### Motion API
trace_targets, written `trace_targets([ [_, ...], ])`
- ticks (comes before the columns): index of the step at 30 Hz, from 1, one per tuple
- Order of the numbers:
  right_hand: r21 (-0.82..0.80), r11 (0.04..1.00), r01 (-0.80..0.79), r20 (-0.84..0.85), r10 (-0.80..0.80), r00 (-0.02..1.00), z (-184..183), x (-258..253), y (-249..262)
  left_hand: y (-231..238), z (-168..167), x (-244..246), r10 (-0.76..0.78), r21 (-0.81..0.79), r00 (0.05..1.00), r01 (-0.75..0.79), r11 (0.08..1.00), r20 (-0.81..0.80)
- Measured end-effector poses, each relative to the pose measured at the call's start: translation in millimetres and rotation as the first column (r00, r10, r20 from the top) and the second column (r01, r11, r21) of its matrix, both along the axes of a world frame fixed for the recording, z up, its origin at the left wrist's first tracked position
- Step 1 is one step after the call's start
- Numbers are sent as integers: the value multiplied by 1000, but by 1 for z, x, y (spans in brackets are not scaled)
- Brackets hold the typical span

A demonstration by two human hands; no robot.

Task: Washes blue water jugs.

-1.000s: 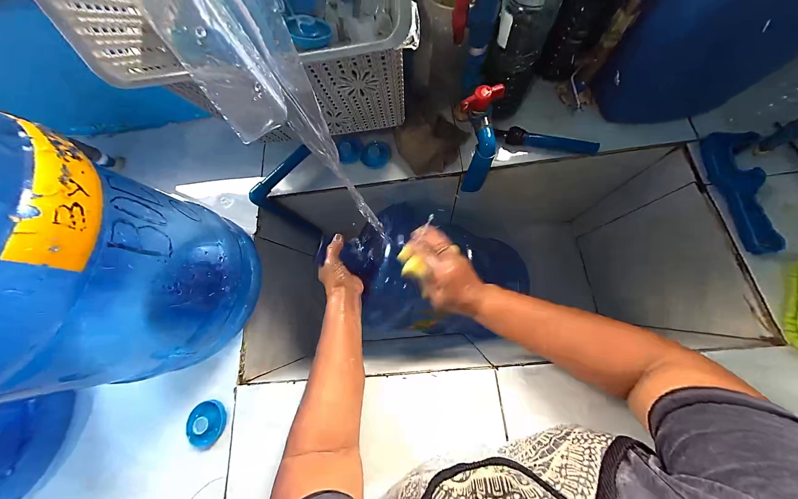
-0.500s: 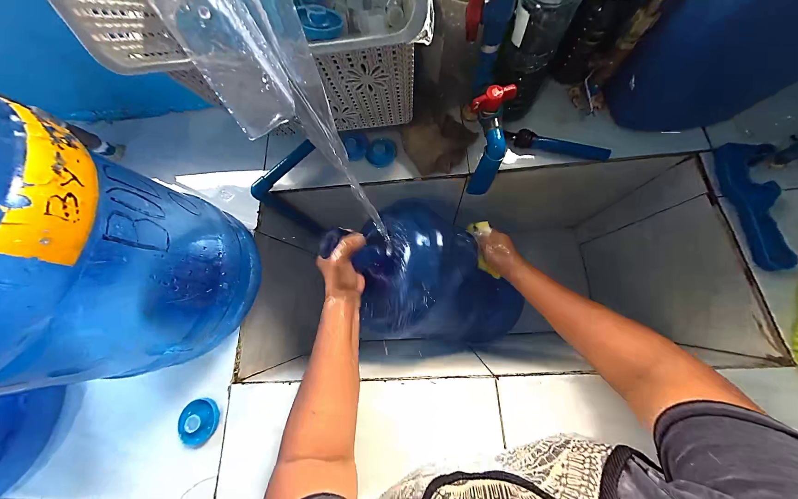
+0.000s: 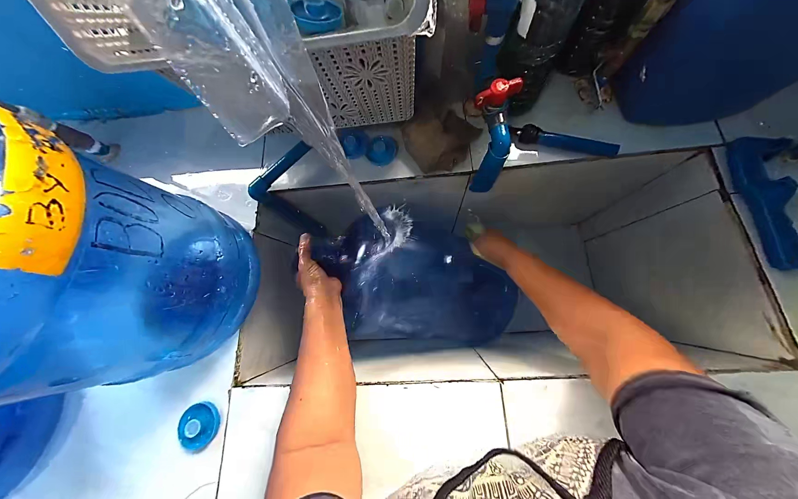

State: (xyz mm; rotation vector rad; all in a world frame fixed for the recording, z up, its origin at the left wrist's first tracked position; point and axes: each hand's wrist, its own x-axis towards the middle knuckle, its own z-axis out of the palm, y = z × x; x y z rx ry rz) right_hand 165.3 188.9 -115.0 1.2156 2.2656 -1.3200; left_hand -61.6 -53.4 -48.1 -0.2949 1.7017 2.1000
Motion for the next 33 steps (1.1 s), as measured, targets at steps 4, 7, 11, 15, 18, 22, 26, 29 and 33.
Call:
trace_targets([
  [4, -19, 980, 201, -109, -201, 973, 31, 17, -32, 7, 22, 24, -161, 91, 970, 179, 980, -182],
  [7, 263, 942, 207, -661, 20, 750, 53, -3, -99, -9, 1, 15, -348, 276, 909, 404, 872, -230],
  [11, 650, 704, -285, -504, 681, 532, 101, -76, -139, 9, 13, 26, -32, -52, 999, 31, 998, -22],
  [15, 80, 954, -288, -341, 298, 892, 122, -130, -41, -7, -7, 19, -375, 174, 905, 410, 895, -203],
  [18, -140, 981, 137, -196, -163, 967, 20, -59, 12, -13, -30, 1, -355, 174, 922, 379, 909, -157],
  [22, -327, 709, 624, 92, -634, 768, -64, 75, 29, 7, -50, -2, -58, -212, 998, 49, 976, -33],
  [26, -170, 580, 797, 54, -802, 595, -42, 135, 40, 22, -76, 47, -278, -422, 935, 348, 837, 220],
  [29, 39, 550, 834, -33, -834, 551, 12, 180, 47, 31, -106, 104, -570, -99, 667, 687, 720, 479],
  [33, 278, 529, 802, -161, -797, 582, 96, 193, 28, 55, -133, 140, -624, 70, 489, 751, 657, 609],
])
